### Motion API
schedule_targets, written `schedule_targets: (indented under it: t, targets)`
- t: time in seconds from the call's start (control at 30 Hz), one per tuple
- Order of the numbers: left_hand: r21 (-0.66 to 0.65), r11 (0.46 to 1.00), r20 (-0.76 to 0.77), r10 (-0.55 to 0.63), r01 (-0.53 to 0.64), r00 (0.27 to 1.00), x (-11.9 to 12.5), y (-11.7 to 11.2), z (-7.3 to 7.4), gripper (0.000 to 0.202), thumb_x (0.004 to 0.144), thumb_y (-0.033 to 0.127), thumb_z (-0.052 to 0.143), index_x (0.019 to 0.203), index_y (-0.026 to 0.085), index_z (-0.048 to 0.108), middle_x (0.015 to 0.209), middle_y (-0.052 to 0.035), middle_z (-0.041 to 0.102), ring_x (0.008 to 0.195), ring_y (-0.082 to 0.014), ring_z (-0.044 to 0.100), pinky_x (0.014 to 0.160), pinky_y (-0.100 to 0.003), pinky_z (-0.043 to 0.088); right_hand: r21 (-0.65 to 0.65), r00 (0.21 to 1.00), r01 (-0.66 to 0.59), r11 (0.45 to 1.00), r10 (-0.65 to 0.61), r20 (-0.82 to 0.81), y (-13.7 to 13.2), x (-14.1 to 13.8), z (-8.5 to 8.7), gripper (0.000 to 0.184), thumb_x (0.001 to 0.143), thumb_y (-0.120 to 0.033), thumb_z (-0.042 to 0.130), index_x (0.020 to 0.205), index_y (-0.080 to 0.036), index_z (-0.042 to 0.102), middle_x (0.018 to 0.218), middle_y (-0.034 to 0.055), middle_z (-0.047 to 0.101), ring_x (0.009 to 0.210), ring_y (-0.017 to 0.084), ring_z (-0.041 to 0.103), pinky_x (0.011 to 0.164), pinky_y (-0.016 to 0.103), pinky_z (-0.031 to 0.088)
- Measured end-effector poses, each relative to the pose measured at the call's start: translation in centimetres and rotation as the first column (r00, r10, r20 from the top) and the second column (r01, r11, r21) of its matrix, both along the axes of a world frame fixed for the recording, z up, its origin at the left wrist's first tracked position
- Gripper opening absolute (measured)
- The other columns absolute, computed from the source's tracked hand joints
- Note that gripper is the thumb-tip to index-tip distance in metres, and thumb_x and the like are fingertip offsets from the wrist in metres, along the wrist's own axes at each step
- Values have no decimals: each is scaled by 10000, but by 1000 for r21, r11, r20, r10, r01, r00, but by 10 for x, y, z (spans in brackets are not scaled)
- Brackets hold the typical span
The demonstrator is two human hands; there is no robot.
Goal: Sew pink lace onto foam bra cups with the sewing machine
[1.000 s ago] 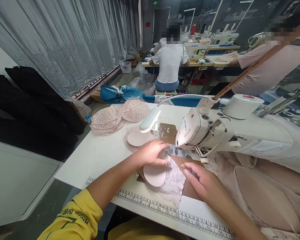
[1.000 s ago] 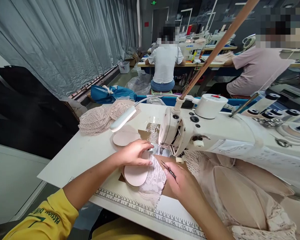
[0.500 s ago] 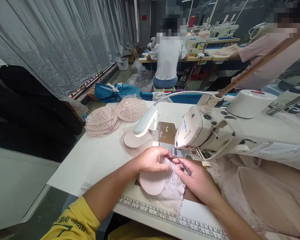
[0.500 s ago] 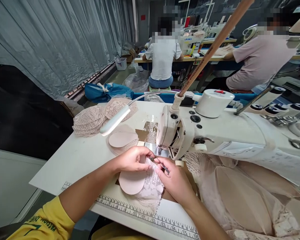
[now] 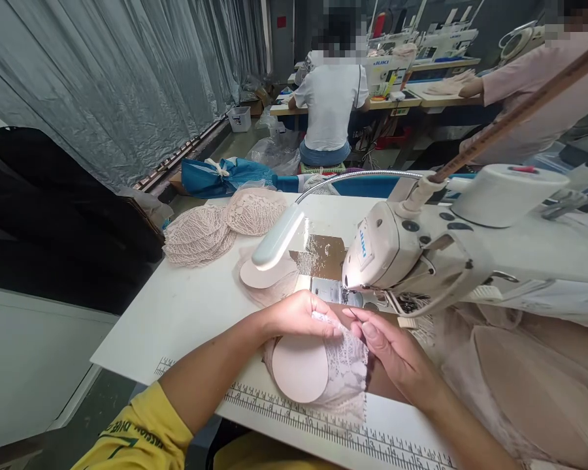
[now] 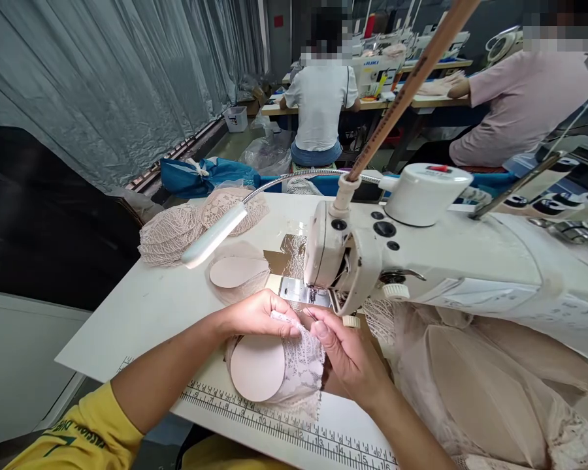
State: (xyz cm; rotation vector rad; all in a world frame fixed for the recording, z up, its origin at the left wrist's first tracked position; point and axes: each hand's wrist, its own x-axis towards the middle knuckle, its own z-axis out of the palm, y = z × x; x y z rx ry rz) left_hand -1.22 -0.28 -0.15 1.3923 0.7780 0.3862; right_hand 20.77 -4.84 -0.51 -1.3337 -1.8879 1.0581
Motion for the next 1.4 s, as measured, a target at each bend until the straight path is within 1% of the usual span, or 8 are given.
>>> schedule_targets:
  t: [0.2,0.33,0.5,0.63,0.77,1.1,1.27,1.4]
  targets:
    - [-28,1000,72,-7,9,997,0,-2,2,377,754,409,725,1007,129,727,988,-100,721,909,-202,659,836,-298,510,86,996,-29,996,22,82,0,1,-1,370,886,-408,504,1161,-218,661,1219,76,658,1133,248,601,988,435,465]
    - [-55,998,63,16,-12,998,2,-3,2,405,726,428,744,980,114,734,967,-109,725,892,-211,666,835,-308,512,28,996,-50,998,48,76,-2,-1,0,364,871,-406,538,1171,-238,658,1209,70,663,1121,246,607,986,451,465]
    - [-89,996,80,16,-9,997,2,-1,-5,434,700,432,759,984,105,733,965,-120,723,883,-212,671,831,-310,513,0,999,-3,1000,3,43,-5,-3,2,337,831,-406,577,1108,-253,691,1150,63,694,1062,265,637,941,461,489]
    - [-102,995,98,8,3,995,1,0,-7,426,695,400,764,991,96,731,968,-130,721,866,-201,670,818,-292,509,0,998,33,999,-33,58,-6,-6,6,324,805,-414,600,1072,-262,704,1095,53,716,1002,274,660,879,437,518]
    - [-109,994,90,22,-12,996,2,0,-5,418,688,390,766,973,87,733,941,-130,722,832,-196,663,799,-288,505,-30,999,50,998,-50,-6,-8,-11,9,281,799,-390,611,1042,-290,710,1066,21,726,976,255,667,850,395,523]
    - [-153,988,65,36,-25,997,2,-3,0,368,701,405,759,910,103,735,807,-63,693,715,-132,603,701,-232,471,-177,995,67,982,-79,-66,-8,-9,7,304,805,-449,619,1021,-265,728,1104,41,714,1050,270,641,952,444,486]
    - [-131,990,47,50,-43,998,0,-2,-1,344,703,390,760,893,105,726,801,-51,682,705,-117,585,701,-222,461,-178,983,152,972,-167,-70,-9,-9,5,303,767,-459,652,991,-274,740,1076,38,724,1041,273,643,958,436,476]
    - [-127,991,48,46,-40,998,0,-2,-3,343,690,390,761,870,101,722,772,-47,664,678,-116,565,688,-232,448,-163,991,126,979,-132,-26,-7,-7,2,372,758,-472,649,1055,-258,716,1106,51,712,1053,276,632,946,433,476]
